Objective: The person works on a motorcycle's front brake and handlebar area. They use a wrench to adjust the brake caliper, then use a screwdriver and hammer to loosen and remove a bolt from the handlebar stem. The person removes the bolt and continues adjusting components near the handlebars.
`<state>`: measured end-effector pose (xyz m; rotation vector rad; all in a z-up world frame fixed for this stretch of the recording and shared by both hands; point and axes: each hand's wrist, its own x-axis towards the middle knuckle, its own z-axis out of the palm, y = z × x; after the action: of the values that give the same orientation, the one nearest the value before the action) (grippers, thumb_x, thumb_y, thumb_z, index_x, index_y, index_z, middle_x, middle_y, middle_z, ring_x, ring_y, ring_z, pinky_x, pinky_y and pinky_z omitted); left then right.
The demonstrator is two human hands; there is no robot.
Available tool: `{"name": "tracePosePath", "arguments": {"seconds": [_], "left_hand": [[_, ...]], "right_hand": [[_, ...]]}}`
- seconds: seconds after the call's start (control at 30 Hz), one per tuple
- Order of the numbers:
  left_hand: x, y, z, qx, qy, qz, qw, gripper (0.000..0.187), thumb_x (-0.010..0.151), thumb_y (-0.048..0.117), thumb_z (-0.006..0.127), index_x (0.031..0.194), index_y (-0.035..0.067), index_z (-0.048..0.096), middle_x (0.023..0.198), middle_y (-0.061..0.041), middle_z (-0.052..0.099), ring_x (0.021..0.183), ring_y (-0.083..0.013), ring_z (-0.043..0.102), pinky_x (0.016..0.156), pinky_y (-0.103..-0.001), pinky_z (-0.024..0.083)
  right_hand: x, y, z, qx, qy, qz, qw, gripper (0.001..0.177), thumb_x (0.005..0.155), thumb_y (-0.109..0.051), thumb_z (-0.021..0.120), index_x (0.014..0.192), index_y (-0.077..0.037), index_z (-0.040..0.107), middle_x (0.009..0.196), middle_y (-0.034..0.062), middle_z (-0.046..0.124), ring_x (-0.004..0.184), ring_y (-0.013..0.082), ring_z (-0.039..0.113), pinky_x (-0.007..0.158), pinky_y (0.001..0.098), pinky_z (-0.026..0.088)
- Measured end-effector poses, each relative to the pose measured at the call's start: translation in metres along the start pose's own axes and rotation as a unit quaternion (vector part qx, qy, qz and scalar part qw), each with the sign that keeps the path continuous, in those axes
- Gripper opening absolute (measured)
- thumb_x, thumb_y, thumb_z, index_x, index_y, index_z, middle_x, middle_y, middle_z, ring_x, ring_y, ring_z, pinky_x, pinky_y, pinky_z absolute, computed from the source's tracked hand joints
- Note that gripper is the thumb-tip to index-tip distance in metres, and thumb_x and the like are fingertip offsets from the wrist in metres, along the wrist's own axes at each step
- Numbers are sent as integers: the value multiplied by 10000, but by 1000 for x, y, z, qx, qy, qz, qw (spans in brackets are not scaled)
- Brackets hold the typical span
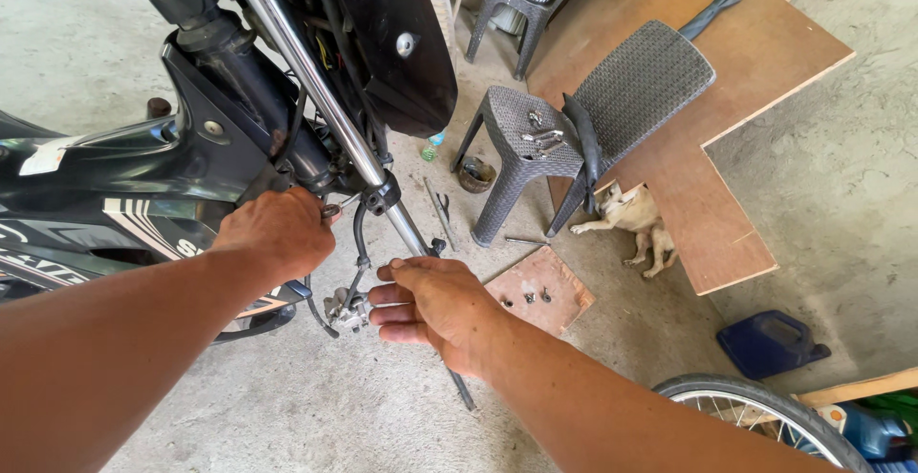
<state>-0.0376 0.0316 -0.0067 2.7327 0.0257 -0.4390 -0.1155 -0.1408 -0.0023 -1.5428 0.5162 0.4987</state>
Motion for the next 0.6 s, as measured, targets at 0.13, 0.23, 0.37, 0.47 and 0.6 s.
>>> {"name": "tracePosePath", "arguments": {"seconds": [0.13, 0.23, 0.37, 0.47, 0.6], "left_hand": [[-6, 3, 0, -12, -16, -11, 1000, 312, 1038, 313, 507, 1188, 141, 720, 1075, -101, 782, 1096, -249, 739, 966, -425, 575], [-7, 5, 0, -20, -7, -17, 1000, 288, 1034, 299, 515, 1175, 155, 721, 1060, -98, 771, 1072, -252, 742, 939, -422, 583], [-7, 5, 1, -27, 7, -20, 999, 303, 1033, 331, 525, 1153, 153, 738, 1070, -96, 768, 1085, -261, 728, 937, -425, 571], [-6, 7, 1, -24, 8, -21, 999, 298, 1030, 333, 530, 1152, 167, 746, 1097, -83, 767, 1097, -262, 726, 942, -426, 571], [-5, 9, 1, -34, 14, -36, 999, 285, 1015, 306, 554, 1141, 161, 765, 1135, -83, 768, 1118, -269, 729, 947, -422, 572]], "right_hand": [[-3, -3, -7, -17, 11, 3, 1000, 341, 1016, -275, 508, 1224, -32, 627, 1110, 136, 693, 993, 242, 691, 902, 400, 603], [-4, -5, -12, -12, 18, 4, 1000, 335, 1018, -270, 509, 1218, -27, 624, 1115, 144, 688, 995, 249, 689, 913, 405, 603], [-5, -3, -15, -6, 19, 4, 1000, 337, 1020, -272, 516, 1213, -19, 627, 1090, 139, 679, 976, 247, 682, 905, 411, 597], [-4, -2, -17, -8, 34, 6, 999, 332, 1018, -273, 516, 1201, -22, 633, 1076, 131, 687, 977, 241, 686, 901, 401, 605], [1, -4, -16, -4, 35, -7, 999, 319, 1015, -265, 525, 1186, -21, 637, 1060, 125, 686, 962, 240, 681, 886, 402, 604]]}}
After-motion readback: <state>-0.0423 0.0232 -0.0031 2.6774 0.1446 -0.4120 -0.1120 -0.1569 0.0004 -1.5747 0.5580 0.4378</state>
